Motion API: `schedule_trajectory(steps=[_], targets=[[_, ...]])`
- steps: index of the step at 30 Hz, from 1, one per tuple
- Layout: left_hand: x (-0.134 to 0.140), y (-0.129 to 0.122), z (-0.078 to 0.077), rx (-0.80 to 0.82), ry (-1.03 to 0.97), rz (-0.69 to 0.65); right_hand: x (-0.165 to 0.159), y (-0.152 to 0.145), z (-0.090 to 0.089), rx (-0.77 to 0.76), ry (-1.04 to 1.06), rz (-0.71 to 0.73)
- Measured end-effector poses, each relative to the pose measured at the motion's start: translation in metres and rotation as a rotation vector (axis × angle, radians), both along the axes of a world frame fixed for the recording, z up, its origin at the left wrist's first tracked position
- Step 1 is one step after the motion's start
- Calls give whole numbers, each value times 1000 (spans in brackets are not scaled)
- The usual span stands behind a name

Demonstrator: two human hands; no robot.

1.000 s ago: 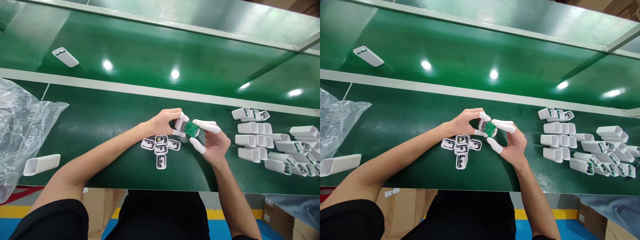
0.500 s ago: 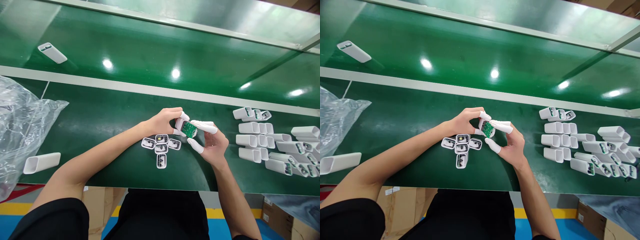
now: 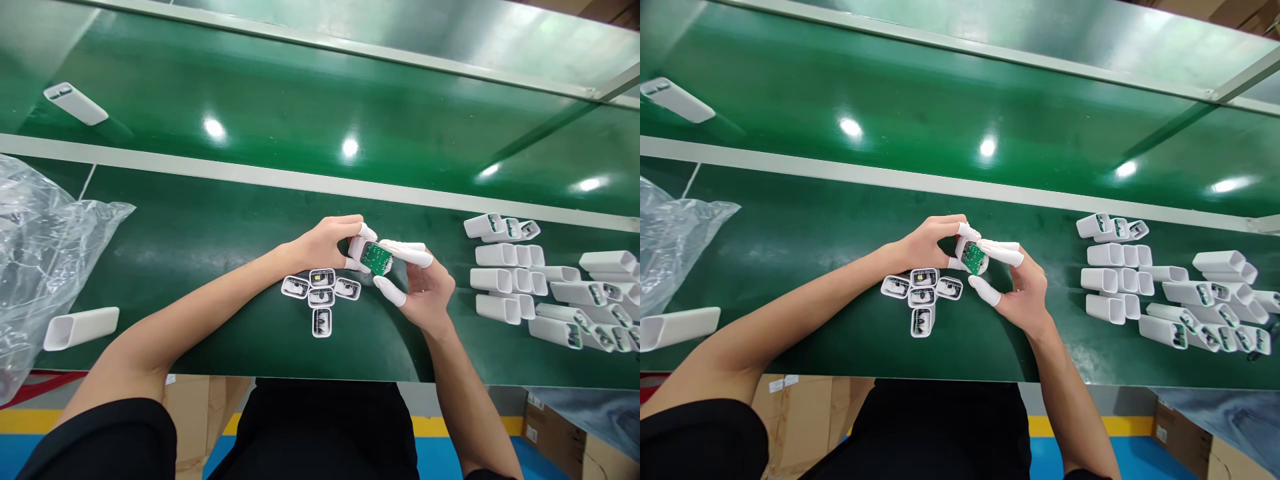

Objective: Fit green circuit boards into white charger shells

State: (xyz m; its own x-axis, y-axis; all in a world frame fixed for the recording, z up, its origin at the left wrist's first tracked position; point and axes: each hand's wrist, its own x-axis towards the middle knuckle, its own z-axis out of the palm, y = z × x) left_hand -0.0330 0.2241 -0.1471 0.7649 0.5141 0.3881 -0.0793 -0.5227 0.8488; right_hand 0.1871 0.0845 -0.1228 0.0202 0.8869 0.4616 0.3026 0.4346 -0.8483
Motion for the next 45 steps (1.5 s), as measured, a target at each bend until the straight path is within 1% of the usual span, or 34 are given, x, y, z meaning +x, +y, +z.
schedule_trajectory(steps=[16,20,24,27,33,37,42,45], targets=[[0,1,1,44,3,-1,0,1,1,-27,-19,0],[1,2,-1,30,-22,4,1,2,1,-31,-13,17],[2,1,-2,16,-4,25,1,3,1,-43,-39,15],[2,1,0,19,6,28,0,4,0,-20,-64,-3],[2,1,2,19,20,25,-2,5,-1,-7,-243,-113],[3,0,3,-22,15,27,1,4,0,85,-294,-155],[4,-2,9,-96,63,45,-2,2,4,200,-561,-167],[3,-3,11,-134,104,58,-6,3,1,245,-687,-165]])
